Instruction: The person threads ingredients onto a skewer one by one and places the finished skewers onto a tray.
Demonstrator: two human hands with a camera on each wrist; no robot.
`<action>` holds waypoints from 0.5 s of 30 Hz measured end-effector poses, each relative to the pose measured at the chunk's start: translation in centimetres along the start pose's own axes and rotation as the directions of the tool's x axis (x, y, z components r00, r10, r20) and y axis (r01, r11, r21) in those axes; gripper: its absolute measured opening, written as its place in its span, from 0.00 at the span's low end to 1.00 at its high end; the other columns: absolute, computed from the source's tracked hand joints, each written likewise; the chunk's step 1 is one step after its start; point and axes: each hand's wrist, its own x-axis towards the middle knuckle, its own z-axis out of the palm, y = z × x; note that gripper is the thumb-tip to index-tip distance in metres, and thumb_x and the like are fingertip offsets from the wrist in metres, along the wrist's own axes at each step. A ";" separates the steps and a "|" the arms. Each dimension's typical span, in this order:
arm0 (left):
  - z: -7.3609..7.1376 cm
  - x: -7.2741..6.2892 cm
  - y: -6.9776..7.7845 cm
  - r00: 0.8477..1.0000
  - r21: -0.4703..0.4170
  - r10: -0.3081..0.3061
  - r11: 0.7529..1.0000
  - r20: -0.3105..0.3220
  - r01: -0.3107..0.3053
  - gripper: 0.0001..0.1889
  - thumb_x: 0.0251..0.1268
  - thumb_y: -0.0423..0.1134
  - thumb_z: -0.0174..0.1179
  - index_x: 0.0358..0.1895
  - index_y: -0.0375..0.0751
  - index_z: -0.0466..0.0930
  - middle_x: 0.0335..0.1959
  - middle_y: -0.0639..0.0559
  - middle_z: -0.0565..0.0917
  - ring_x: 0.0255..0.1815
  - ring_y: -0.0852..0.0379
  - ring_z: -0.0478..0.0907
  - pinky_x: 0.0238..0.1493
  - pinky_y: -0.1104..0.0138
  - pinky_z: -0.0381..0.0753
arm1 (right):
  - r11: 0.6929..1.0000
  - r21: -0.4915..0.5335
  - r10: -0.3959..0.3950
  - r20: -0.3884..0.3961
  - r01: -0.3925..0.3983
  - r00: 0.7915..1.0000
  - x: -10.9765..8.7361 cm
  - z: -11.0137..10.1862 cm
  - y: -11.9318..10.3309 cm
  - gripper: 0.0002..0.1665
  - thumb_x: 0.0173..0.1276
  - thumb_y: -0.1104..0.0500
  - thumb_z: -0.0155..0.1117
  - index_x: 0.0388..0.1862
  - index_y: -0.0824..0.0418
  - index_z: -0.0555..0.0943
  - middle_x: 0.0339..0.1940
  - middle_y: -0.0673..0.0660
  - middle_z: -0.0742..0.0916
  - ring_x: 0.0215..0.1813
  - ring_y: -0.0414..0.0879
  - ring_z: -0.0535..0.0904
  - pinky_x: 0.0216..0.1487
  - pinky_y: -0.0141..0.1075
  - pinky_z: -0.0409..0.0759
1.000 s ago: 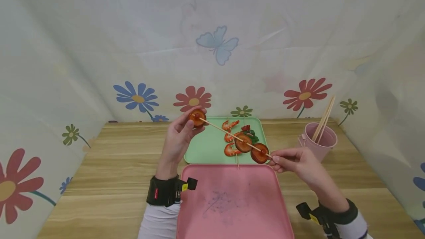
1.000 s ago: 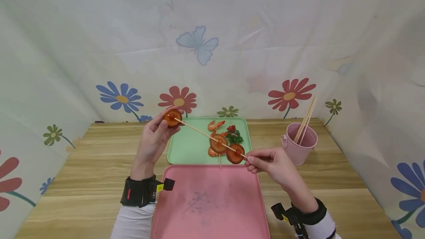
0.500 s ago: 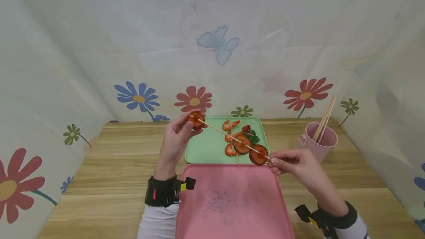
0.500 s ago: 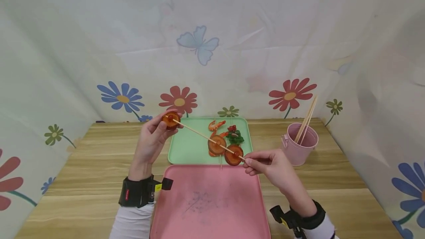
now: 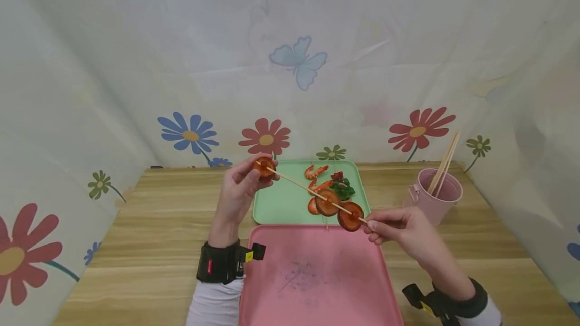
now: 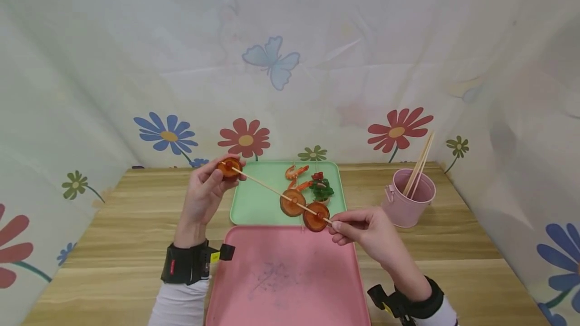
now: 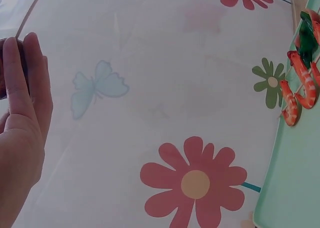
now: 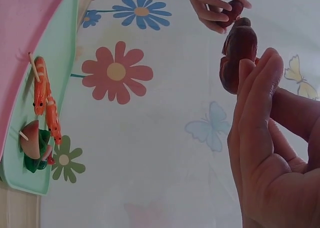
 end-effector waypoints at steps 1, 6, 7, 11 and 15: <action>0.1 0.0 -0.1 1.000 0.007 -0.006 1.000 0.007 0.005 0.21 0.65 0.44 0.59 0.57 0.35 0.76 0.47 0.48 0.83 0.41 0.55 0.85 0.46 0.67 0.82 | 1.000 0.007 -0.003 0.008 0.003 1.000 0.0 0.1 0.0 0.16 0.65 0.67 0.62 0.45 0.81 0.78 0.29 0.49 0.88 0.29 0.40 0.85 0.32 0.36 0.84; 1.1 0.3 -0.8 1.000 0.043 0.001 0.999 0.015 -0.002 0.21 0.63 0.45 0.62 0.54 0.37 0.79 0.45 0.49 0.84 0.40 0.54 0.86 0.44 0.65 0.83 | 0.999 0.030 -0.014 0.024 0.013 1.000 0.1 0.8 -0.3 0.16 0.65 0.66 0.62 0.44 0.81 0.78 0.30 0.52 0.89 0.29 0.41 0.86 0.32 0.37 0.84; 1.2 0.4 -0.9 1.000 0.033 0.013 0.999 0.017 -0.013 0.21 0.63 0.45 0.61 0.55 0.37 0.79 0.46 0.49 0.84 0.41 0.54 0.86 0.44 0.65 0.83 | 1.000 0.029 -0.012 0.022 0.011 1.000 0.1 0.8 -0.3 0.16 0.65 0.66 0.62 0.44 0.81 0.78 0.30 0.51 0.89 0.29 0.40 0.86 0.32 0.37 0.84; 1.4 0.2 -1.0 0.999 0.021 0.022 1.000 0.027 -0.023 0.21 0.63 0.45 0.61 0.56 0.36 0.78 0.47 0.48 0.84 0.42 0.54 0.85 0.45 0.66 0.83 | 1.000 0.016 -0.015 0.002 0.015 1.000 0.1 0.6 -0.3 0.15 0.65 0.67 0.61 0.44 0.81 0.78 0.29 0.49 0.88 0.29 0.40 0.85 0.32 0.37 0.84; 1.3 0.1 -1.1 0.999 0.014 -0.005 1.000 0.047 0.004 0.22 0.64 0.44 0.60 0.58 0.36 0.76 0.50 0.49 0.82 0.44 0.55 0.84 0.47 0.65 0.82 | 1.000 0.022 -0.006 0.015 0.006 1.000 -0.1 0.5 -0.4 0.16 0.66 0.67 0.61 0.45 0.82 0.78 0.29 0.50 0.88 0.29 0.40 0.85 0.32 0.37 0.84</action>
